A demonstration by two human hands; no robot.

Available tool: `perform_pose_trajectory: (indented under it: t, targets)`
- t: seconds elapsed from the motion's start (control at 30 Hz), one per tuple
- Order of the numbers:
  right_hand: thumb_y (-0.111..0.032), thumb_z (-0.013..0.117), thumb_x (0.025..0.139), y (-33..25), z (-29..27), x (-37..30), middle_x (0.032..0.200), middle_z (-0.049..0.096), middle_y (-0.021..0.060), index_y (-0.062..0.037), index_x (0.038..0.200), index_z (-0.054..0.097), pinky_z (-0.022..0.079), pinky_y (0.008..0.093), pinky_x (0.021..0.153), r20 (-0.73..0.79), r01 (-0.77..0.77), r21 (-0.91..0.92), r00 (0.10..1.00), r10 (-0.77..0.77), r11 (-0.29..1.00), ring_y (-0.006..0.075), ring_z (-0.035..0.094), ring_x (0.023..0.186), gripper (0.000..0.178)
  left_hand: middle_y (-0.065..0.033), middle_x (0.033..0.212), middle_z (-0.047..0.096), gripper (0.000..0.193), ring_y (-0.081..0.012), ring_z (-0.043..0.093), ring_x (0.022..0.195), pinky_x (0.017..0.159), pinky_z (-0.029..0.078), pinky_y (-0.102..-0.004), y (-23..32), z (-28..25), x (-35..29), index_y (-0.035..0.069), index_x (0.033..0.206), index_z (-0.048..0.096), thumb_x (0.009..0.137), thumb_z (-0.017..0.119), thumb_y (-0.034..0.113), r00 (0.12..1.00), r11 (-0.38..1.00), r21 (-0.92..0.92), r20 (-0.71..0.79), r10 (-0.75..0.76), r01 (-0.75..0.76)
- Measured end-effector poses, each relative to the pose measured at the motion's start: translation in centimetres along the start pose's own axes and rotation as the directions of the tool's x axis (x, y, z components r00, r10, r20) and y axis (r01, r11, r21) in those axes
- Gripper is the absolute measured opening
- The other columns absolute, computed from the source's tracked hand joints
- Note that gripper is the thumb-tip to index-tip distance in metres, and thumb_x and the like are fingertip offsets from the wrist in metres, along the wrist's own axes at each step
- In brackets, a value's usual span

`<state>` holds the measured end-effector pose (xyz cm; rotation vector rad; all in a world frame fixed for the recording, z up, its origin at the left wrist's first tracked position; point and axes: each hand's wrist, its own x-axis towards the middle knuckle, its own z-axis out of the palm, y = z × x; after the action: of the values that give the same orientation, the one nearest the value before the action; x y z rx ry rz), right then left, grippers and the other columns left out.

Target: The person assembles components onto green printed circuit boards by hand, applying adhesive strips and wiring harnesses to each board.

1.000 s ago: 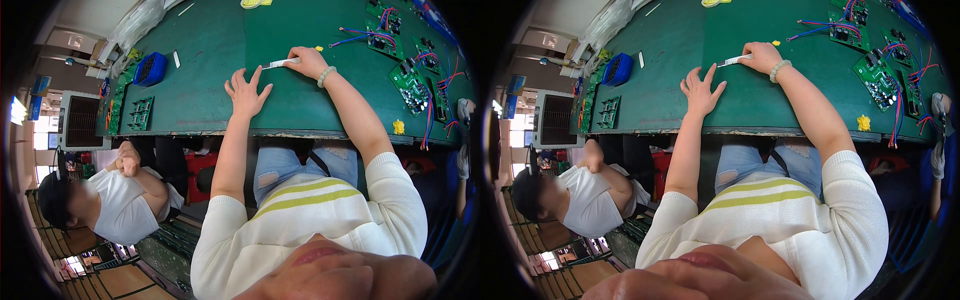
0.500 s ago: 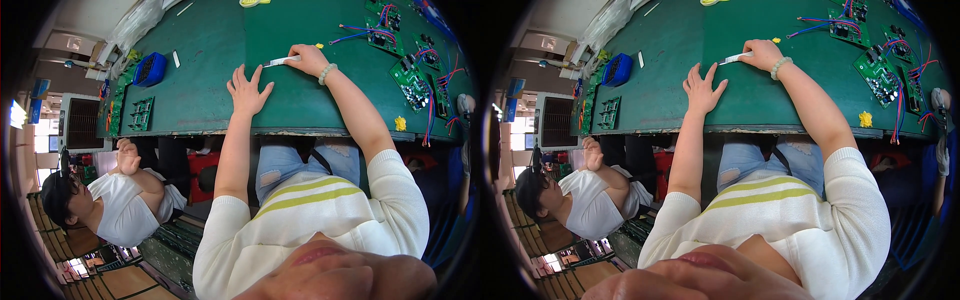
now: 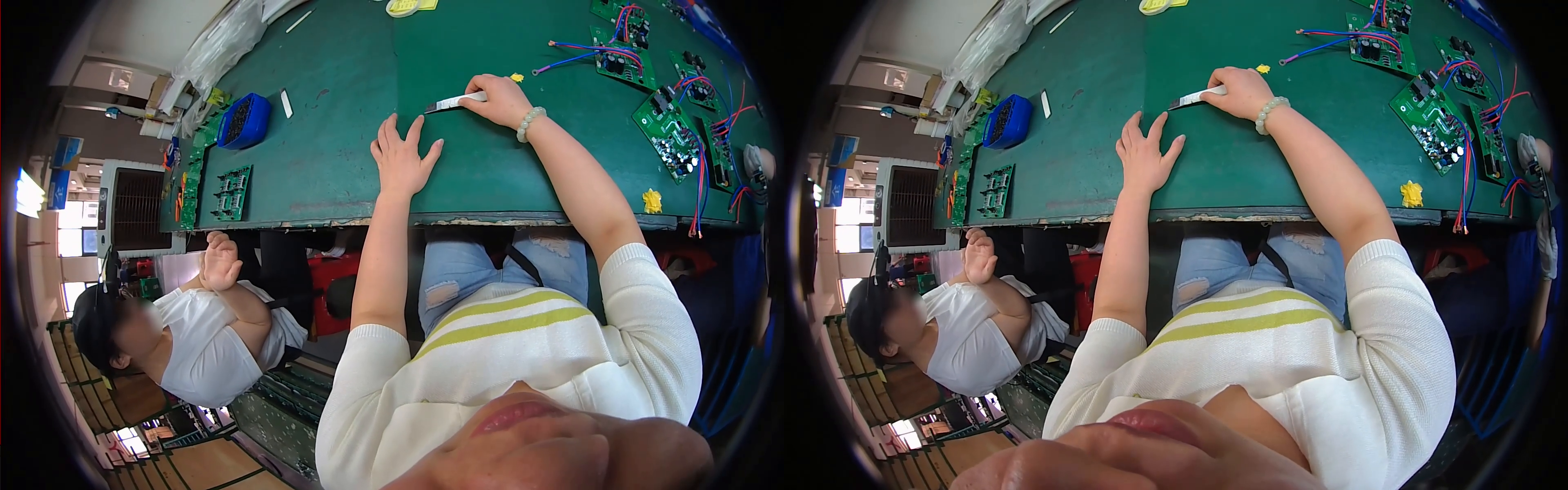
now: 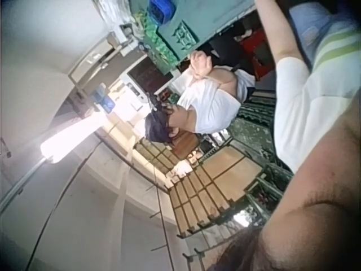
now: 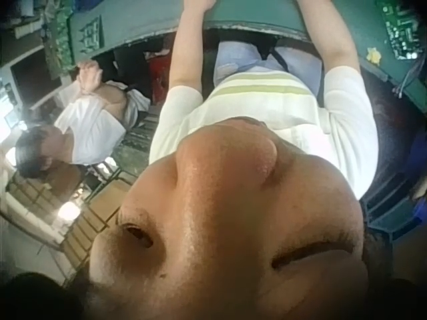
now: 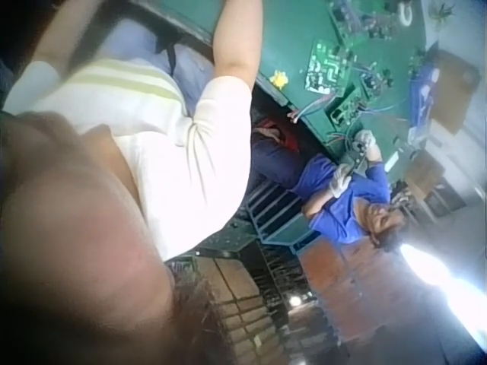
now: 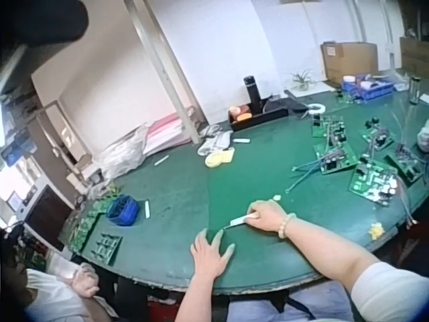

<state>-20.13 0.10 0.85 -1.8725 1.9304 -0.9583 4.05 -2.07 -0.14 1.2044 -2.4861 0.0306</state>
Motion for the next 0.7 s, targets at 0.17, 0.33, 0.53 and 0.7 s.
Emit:
perform_pose_trajectory:
  t: [0.17, 0.33, 0.53, 0.7]
  targets:
    - [-0.036, 0.068, 0.080, 0.07, 0.03, -0.04, 0.086, 0.068, 0.0109, -0.0053, 0.086, 0.067, 0.050, 0.0360, 0.073, -0.020, -0.003, 0.035, 1.000, 0.004, 0.999, 0.0261, 0.065, 0.080, 0.032, -0.0217, 0.138, 0.036, 0.057, -0.0356, 0.030, 0.132, 0.104, 0.024, -0.0527, -0.03, 0.15, -0.05, 0.018, 0.131, 0.053, 0.084, 0.058, 0.051, 1.000, 1.000, -0.006, -0.013, 0.000, 0.000]
    - [-0.037, 0.066, 0.079, -0.02, 0.05, -0.02, 0.088, 0.068, 0.0079, -0.0079, 0.085, 0.067, 0.049, 0.0365, 0.076, 0.020, 0.000, -0.010, 1.000, 0.000, 1.000, 0.0257, 0.064, 0.082, 0.030, -0.0221, 0.138, 0.036, 0.057, -0.0358, 0.030, 0.132, 0.104, 0.025, -0.0528, 0.01, 0.00, -0.05, 0.018, 0.131, 0.054, 0.084, 0.059, 0.051, 1.000, 1.000, -0.018, -0.010, -0.004, 0.004]
    - [-0.034, 0.069, 0.077, -0.29, -0.27, 0.29, 0.087, 0.069, 0.0081, -0.0084, 0.084, 0.068, 0.050, 0.0358, 0.075, 0.058, -0.092, 0.046, 0.994, 0.089, 0.995, 0.0256, 0.064, 0.082, 0.026, -0.0223, 0.139, 0.036, 0.057, -0.0364, 0.030, 0.132, 0.104, 0.025, -0.0535, 0.04, 0.00, 0.07, 0.019, 0.130, 0.055, 0.083, 0.059, 0.051, 1.000, 1.000, -0.016, -0.013, 0.004, -0.005]
    - [-0.034, 0.070, 0.076, -0.31, -0.52, 0.38, 0.087, 0.069, 0.0088, -0.0087, 0.084, 0.068, 0.051, 0.0361, 0.074, 0.068, -0.163, 0.061, 0.985, 0.159, 0.985, 0.0257, 0.064, 0.082, 0.027, -0.0228, 0.139, 0.036, 0.057, -0.0369, 0.031, 0.131, 0.104, 0.025, -0.0538, -0.03, -0.05, -0.01, 0.019, 0.129, 0.056, 0.083, 0.059, 0.051, 1.000, 1.000, -0.021, -0.016, 0.000, 0.000]
